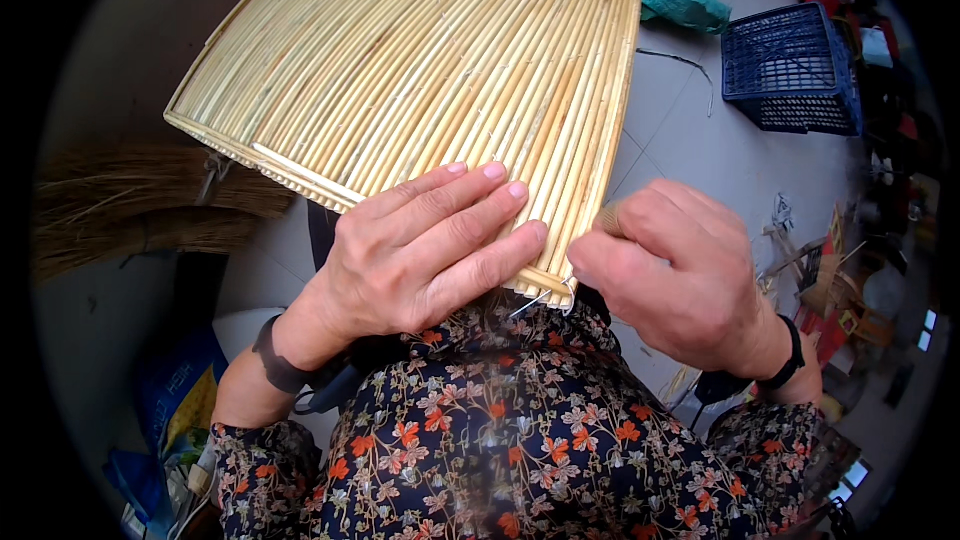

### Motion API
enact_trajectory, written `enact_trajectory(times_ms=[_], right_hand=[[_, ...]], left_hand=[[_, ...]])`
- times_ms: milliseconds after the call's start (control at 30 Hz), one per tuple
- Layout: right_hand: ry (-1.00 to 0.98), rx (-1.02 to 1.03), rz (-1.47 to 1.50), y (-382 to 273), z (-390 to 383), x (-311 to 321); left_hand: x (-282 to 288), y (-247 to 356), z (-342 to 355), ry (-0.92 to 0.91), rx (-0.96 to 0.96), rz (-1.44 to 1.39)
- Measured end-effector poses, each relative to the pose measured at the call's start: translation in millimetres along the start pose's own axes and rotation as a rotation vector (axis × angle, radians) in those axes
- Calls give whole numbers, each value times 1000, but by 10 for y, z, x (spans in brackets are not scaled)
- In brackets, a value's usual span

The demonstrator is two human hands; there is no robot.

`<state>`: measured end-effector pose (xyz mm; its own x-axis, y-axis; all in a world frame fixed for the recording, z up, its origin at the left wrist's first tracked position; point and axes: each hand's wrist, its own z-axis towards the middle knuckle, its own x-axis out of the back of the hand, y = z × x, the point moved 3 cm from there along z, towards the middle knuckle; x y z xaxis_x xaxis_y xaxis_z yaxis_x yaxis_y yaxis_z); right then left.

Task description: The person stitches bamboo sticks together using a needle and thread to create a square surface. They pull the thread through the sticks and use pliers to cut or adjust the material.

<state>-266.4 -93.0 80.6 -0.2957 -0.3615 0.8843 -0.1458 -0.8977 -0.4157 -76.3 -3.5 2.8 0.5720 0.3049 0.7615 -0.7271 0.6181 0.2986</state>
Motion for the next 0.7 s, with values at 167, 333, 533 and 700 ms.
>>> enact_trajectory(times_ms=[167,333,533,700], right_hand=[[14,27,-50,-235,-64,-58],[-13,107,-270,-339,-10,-296],[168,382,-289,-450,-6,-554],[204,320,-56,-630,111,-567]], left_hand=[[32,3,72,-21,13,-27],[-69,-74,36,-1,5,-5],[-168,-115,40,16,-28,18],[-154,-132,50,17,7,30]])
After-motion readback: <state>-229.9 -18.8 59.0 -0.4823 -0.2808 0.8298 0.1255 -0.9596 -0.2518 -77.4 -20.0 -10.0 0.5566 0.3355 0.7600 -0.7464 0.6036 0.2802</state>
